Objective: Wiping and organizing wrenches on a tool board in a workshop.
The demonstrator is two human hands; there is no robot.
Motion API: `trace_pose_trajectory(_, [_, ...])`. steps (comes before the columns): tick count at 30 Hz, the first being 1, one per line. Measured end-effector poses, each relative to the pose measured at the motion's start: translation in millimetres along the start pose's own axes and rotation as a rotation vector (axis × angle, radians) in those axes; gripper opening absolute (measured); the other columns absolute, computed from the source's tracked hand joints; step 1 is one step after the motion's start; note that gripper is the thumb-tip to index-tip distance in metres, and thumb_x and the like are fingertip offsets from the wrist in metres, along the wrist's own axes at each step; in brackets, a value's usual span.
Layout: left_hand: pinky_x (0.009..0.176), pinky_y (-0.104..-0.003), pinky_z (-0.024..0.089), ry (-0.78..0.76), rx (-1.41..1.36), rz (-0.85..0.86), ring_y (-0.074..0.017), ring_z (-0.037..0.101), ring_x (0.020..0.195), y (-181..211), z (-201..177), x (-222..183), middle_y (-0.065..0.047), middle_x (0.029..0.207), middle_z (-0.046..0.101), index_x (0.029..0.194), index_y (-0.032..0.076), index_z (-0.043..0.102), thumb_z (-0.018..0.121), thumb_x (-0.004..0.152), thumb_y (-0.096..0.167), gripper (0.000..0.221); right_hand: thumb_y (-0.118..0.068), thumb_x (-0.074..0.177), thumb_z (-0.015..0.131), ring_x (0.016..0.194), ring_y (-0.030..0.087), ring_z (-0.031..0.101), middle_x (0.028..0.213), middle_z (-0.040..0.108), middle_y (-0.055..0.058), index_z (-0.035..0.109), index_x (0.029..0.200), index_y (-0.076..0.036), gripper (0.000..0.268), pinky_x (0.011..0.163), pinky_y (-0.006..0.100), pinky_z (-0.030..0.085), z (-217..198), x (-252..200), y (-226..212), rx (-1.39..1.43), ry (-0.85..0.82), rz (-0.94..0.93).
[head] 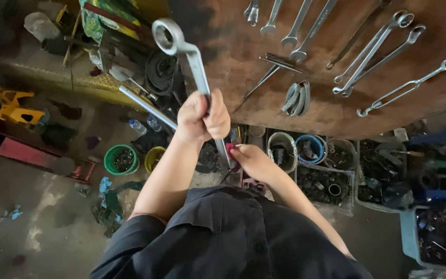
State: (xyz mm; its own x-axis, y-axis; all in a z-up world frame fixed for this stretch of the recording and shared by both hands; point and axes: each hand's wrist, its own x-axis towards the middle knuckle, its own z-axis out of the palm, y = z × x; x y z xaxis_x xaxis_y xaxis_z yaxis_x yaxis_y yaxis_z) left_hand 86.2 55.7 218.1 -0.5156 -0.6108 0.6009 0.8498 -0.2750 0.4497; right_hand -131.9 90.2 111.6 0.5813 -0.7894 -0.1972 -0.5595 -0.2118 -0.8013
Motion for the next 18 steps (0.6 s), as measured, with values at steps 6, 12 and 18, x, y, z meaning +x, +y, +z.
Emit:
trace_pose_trajectory(6, [0.048,-0.029,0.022,0.499,-0.054,0.42,-0.0107,0.025,0.052,9.0,-6.4,-4.0,0.005,0.065,0.028,0.09,0.012,0.049,0.049,0.107,0.042,0.035,-0.031,0.109,0.048,0.074,0.02,0.063,0.081,0.07,0.008,0.071,0.094,-0.001,0.04,0.07,0.035,0.049,4.9,-15.2,32.1,0.934,0.232,-0.023])
trace_pose_trajectory(12, [0.045,-0.024,0.018,0.721,-0.498,0.61,-0.0083,0.019,0.052,-1.4,-56.9,-17.8,0.006,0.065,0.022,0.094,0.011,0.049,0.042,0.111,0.04,0.034,-0.033,0.104,0.054,0.085,0.018,0.067,0.091,0.071,0.007,0.066,0.101,-0.004,0.031,0.078,0.035,0.054,12.1,-19.1,19.2,1.436,0.356,-0.267])
trace_pose_trajectory(18, [0.046,-0.026,0.017,0.563,-0.251,0.433,-0.0086,0.018,0.051,5.3,-46.5,-21.9,0.006,0.066,0.022,0.093,0.013,0.05,0.042,0.111,0.041,0.034,-0.031,0.108,0.044,0.072,0.011,0.057,0.082,0.066,0.003,0.069,0.111,-0.004,0.038,0.067,0.026,0.046,1.0,-15.7,16.4,0.936,0.159,-0.04])
